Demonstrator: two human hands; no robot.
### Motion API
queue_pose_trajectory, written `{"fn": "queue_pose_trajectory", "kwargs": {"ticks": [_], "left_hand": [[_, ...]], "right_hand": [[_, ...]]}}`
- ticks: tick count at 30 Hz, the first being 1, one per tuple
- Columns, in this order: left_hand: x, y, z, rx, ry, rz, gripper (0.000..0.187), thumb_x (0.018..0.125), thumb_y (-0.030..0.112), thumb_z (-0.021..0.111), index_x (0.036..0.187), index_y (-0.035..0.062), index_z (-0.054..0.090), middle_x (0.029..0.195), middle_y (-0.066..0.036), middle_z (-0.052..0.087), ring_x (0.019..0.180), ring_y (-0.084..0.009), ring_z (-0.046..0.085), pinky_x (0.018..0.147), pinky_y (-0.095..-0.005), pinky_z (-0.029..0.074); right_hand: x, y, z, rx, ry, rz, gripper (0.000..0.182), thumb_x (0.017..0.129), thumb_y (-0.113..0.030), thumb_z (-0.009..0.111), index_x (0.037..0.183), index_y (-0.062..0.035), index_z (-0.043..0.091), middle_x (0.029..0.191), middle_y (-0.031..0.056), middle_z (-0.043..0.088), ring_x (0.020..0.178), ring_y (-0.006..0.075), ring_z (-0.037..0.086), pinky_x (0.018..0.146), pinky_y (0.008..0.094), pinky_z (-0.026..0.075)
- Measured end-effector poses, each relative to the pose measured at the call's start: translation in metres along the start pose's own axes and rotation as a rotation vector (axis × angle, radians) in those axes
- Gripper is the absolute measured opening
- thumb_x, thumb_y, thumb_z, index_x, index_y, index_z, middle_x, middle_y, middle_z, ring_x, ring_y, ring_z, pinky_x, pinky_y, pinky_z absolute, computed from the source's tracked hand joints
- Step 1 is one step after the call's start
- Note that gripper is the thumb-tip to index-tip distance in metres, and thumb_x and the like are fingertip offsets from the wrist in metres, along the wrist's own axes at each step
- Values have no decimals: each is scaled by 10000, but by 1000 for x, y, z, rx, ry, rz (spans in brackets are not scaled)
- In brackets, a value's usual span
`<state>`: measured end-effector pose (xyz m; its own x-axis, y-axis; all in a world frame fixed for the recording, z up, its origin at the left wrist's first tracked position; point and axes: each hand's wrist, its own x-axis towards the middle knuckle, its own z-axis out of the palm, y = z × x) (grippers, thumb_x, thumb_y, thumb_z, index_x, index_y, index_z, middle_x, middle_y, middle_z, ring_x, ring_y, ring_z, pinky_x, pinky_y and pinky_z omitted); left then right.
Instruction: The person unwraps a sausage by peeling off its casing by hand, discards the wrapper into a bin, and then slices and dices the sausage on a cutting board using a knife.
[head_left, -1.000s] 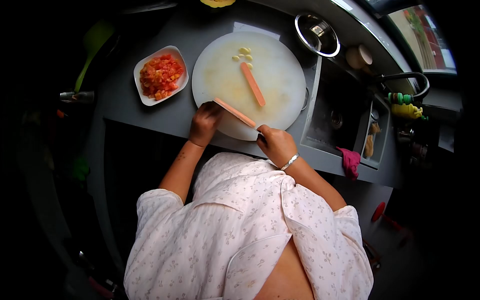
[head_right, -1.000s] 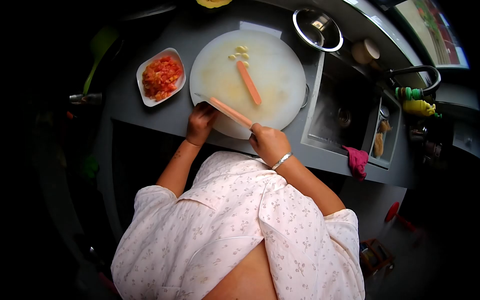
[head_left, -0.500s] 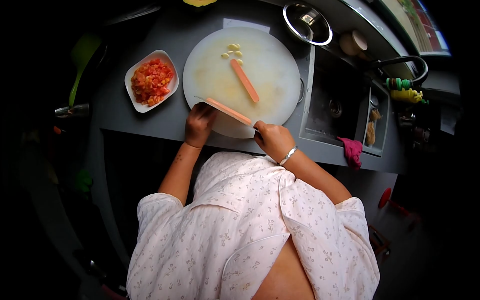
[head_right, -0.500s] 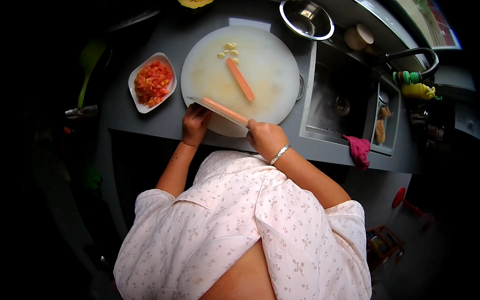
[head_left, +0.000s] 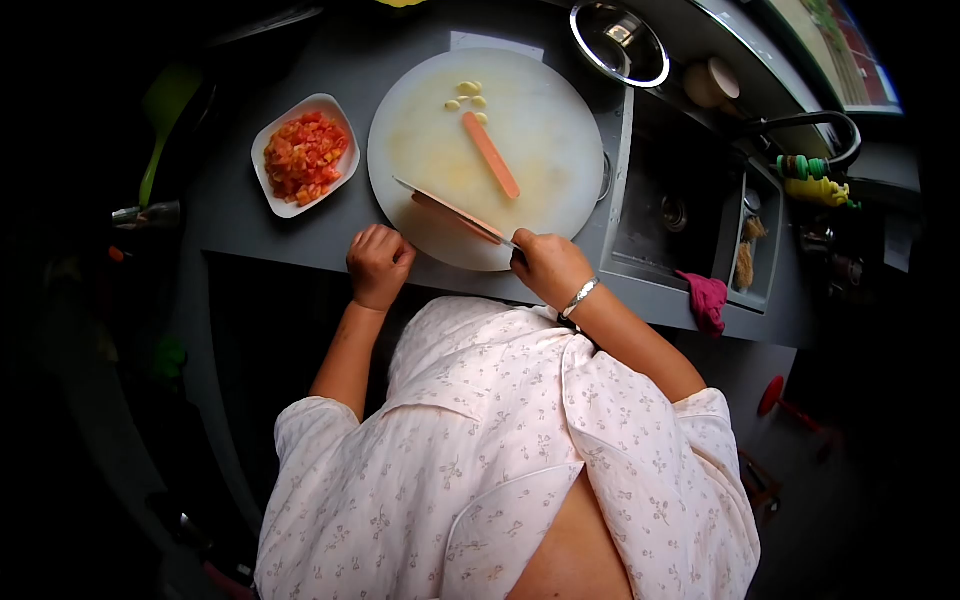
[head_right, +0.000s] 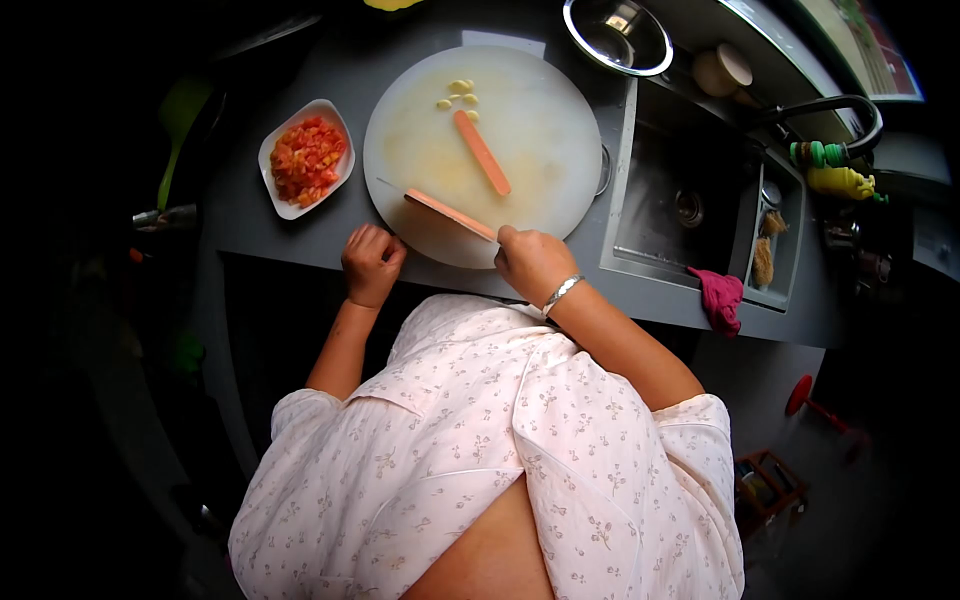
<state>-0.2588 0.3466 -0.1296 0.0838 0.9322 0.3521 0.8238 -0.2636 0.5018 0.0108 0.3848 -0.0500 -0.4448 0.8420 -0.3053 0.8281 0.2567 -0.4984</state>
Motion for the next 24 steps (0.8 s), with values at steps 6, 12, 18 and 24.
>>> {"fn": "queue_pose_trajectory", "kwargs": {"ticks": [6, 12, 18, 24], "left_hand": [[-31, -4, -30, 161, -140, -232, 145, 691, 10, 650, 669, 95, 535, 726, -43, 548, 823, -260, 576, 760, -389, 441], [-39, -2, -52, 186, -109, -151, 99, 805, 75, 649, 898, 86, 681, 862, -49, 646, 930, -250, 586, 918, -409, 404], [6, 23, -22, -103, 5, 79, 175, 806, 8, 672, 974, 56, 692, 986, -76, 661, 948, -277, 618, 845, -385, 495], [14, 28, 14, -128, -100, 187, 305, 751, -7, 681, 1046, 69, 704, 1072, -81, 671, 1016, -298, 623, 880, -401, 509]], "right_hand": [[0, -3, -4, -2, -10, 9, 122, 839, -120, 583, 832, -6, 542, 680, 211, 623, 661, 399, 627, 623, 495, 507], [-2, -7, -2, -14, -14, 23, 130, 847, -120, 583, 835, 0, 536, 663, 202, 617, 641, 391, 624, 612, 493, 504], [-6, -10, 1, -28, -20, 31, 139, 851, -130, 603, 853, -9, 536, 649, 181, 617, 626, 377, 625, 592, 485, 503], [-8, -8, 7, -30, -46, 57, 139, 868, -149, 607, 918, -27, 560, 677, 168, 636, 641, 363, 640, 591, 475, 510]]}}
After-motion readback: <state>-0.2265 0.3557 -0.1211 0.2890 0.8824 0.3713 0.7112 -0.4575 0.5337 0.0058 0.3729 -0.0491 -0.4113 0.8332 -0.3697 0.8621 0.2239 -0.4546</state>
